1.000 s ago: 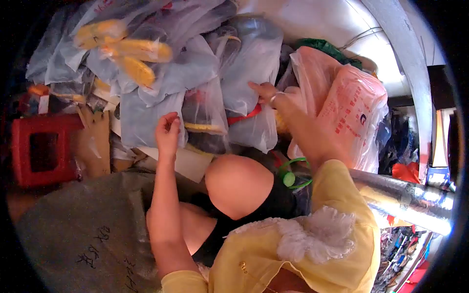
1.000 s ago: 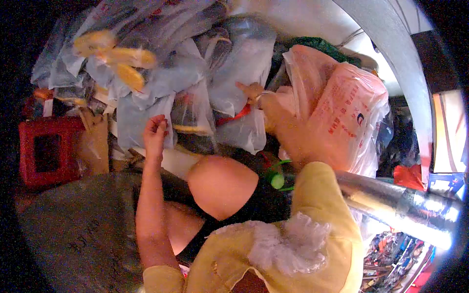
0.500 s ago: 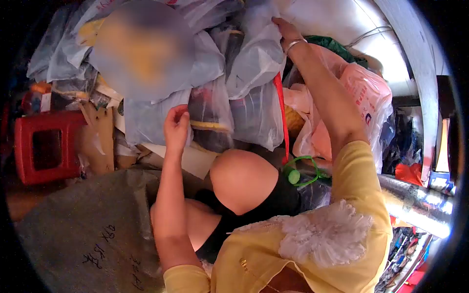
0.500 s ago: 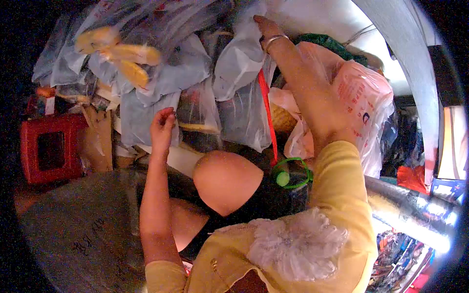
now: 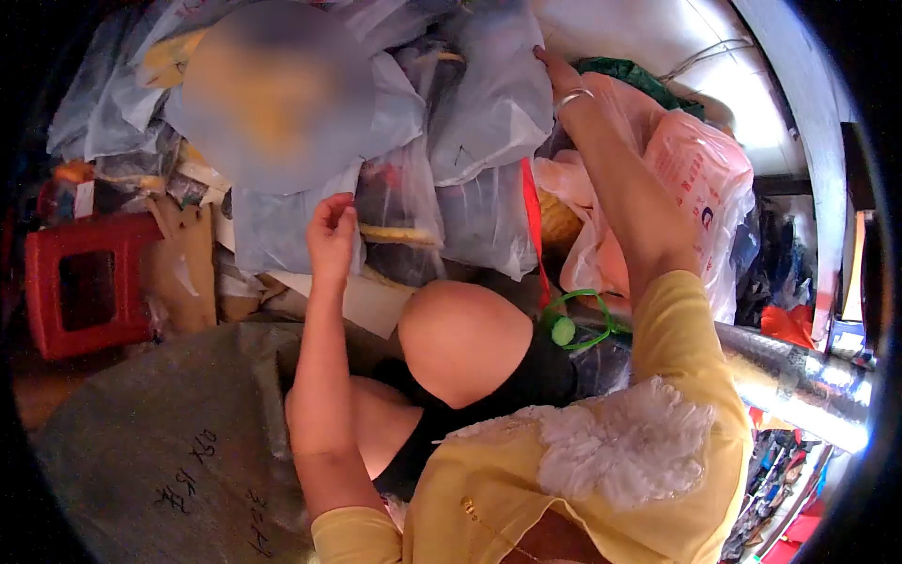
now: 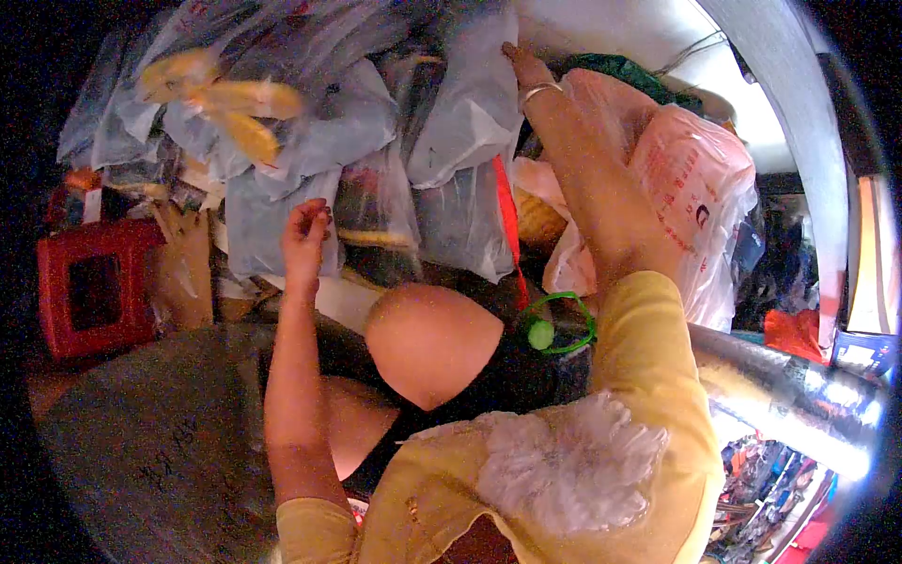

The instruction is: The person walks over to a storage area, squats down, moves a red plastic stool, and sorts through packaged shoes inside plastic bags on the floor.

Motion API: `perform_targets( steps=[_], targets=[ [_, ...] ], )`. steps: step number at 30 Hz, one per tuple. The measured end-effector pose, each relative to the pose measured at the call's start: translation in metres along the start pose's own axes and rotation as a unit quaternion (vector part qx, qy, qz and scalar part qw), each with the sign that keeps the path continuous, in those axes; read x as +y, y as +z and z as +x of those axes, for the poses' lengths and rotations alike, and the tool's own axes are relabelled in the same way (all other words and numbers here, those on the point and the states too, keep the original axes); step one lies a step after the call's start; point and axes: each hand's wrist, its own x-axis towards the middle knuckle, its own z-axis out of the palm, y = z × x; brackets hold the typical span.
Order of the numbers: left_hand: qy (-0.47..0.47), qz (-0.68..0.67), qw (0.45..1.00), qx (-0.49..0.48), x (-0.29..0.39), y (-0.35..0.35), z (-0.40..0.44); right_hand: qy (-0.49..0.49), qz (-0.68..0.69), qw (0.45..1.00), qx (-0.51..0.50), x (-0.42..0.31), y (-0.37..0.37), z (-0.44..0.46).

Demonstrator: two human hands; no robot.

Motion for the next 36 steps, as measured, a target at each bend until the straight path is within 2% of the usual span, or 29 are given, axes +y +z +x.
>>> perform_targets(
  steps=[2,3,5,7,8,9,11,12,13,14,15,17,19,20,22,24,28,30,32,33,34,36],
  targets=[
    [0.014,0.043,0.999,-0.014,-0.006,-0.001,0.000,-0.086,-0.129,0.988,0.025,0.003,0.007,-0.007],
    [0.028,0.085,0.996,-0.026,-0.007,-0.001,0.001,-0.142,-0.223,0.964,0.040,0.003,0.016,-0.007],
    [0.023,0.083,0.995,-0.044,0.011,0.011,-0.006,-0.238,-0.390,0.888,0.056,0.006,0.049,-0.010],
    [0.022,0.083,0.994,-0.063,0.031,0.028,-0.012,-0.359,-0.424,0.831,0.020,0.017,0.096,-0.047],
    [0.100,0.100,0.989,-0.053,0.040,0.036,-0.014,-0.449,-0.414,0.792,0.008,0.048,0.111,-0.019],
    [0.176,0.115,0.977,-0.043,0.046,0.042,-0.015,-0.373,-0.432,0.821,0.012,0.058,0.135,-0.040],
    [0.187,0.137,0.973,-0.015,0.043,0.049,-0.015,-0.367,-0.379,0.847,-0.066,0.078,0.170,-0.079],
    [0.192,0.155,0.969,0.014,0.035,0.052,-0.011,-0.367,-0.472,0.801,-0.040,0.090,0.189,-0.093],
    [0.178,0.113,0.975,0.074,0.006,0.047,-0.002,-0.349,-0.499,0.788,-0.094,0.098,0.203,-0.109],
    [0.180,0.115,0.974,0.071,-0.006,0.034,0.005,-0.329,-0.524,0.772,-0.148,0.104,0.213,-0.123],
    [0.105,-0.031,0.991,0.079,-0.013,0.020,0.010,-0.330,-0.521,0.773,-0.146,0.110,0.221,-0.132],
    [0.029,-0.172,0.981,0.087,-0.009,0.008,0.009,-0.385,-0.473,0.773,-0.176,0.122,0.232,-0.140],
    [-0.035,-0.082,0.993,0.079,-0.007,-0.002,0.005,-0.379,-0.454,0.786,-0.181,0.132,0.243,-0.135],
    [-0.034,-0.079,0.993,0.082,-0.009,-0.005,0.004,-0.372,-0.440,0.796,-0.184,0.137,0.247,-0.131],
    [-0.015,-0.134,0.989,0.060,-0.013,-0.002,0.002,-0.364,-0.425,0.809,-0.178,0.145,0.246,-0.125],
    [-0.026,-0.125,0.989,0.072,-0.010,-0.002,0.004,-0.354,-0.414,0.821,-0.170,0.146,0.241,-0.120],
    [-0.048,-0.138,0.985,0.091,-0.019,-0.006,0.011,-0.296,-0.358,0.856,-0.225,0.133,0.213,-0.117],
    [-0.072,-0.135,0.983,0.097,-0.016,-0.008,0.013,-0.373,-0.292,0.867,-0.155,0.131,0.183,-0.112],
    [-0.100,-0.134,0.980,0.105,-0.012,-0.006,0.011,-0.338,-0.284,0.897,0.003,0.108,0.135,-0.102],
    [-0.081,-0.102,0.984,0.120,-0.009,-0.003,0.011,-0.470,-0.361,0.794,0.132,0.113,0.100,-0.074],
    [-0.061,-0.070,0.987,0.134,-0.008,-0.002,0.012,-0.377,-0.401,0.812,0.196,0.115,0.066,-0.054],
    [-0.065,-0.080,0.985,0.139,-0.013,-0.001,0.013,-0.209,-0.532,0.773,0.276,0.120,0.002,-0.038]
  ],
)
